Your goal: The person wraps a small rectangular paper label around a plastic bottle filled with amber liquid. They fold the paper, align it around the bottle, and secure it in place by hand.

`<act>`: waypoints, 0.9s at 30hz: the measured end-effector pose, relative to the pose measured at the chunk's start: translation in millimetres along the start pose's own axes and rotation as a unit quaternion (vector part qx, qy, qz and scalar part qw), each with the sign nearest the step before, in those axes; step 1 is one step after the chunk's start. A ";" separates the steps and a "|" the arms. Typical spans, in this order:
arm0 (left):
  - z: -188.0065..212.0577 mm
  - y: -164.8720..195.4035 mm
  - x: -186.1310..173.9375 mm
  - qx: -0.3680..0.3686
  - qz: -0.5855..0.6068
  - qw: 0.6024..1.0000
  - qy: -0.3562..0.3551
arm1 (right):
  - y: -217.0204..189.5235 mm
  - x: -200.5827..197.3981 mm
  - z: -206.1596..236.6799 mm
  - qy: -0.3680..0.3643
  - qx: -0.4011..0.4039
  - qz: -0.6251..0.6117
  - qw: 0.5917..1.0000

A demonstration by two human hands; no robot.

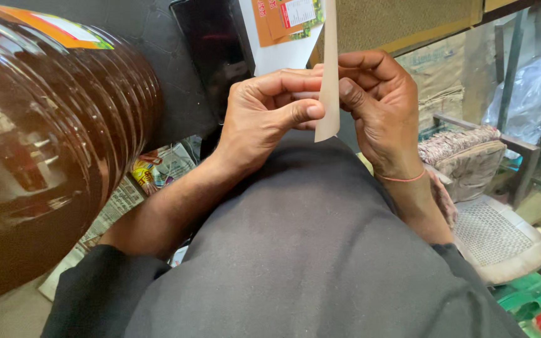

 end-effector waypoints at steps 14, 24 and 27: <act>6.8 15.7 10.8 0.107 -0.152 0.981 0.048 | -19.4 21.1 9.5 -0.097 0.010 0.043 0.994; 5.0 2.9 7.6 0.076 -0.093 0.992 0.028 | -25.0 24.0 15.7 -0.115 0.017 0.021 0.993; 4.9 2.7 7.5 0.095 -0.120 0.988 0.035 | -24.5 23.8 18.4 -0.107 0.021 0.033 0.993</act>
Point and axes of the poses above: each hand's wrist, its own z-axis away from the middle knuckle, its own x-axis out of the palm, y = z × x, the point moved 5 cm from there along -z, towards the middle knuckle, and after that the axes turned 10 degrees about -x, right-handed, at the moved point
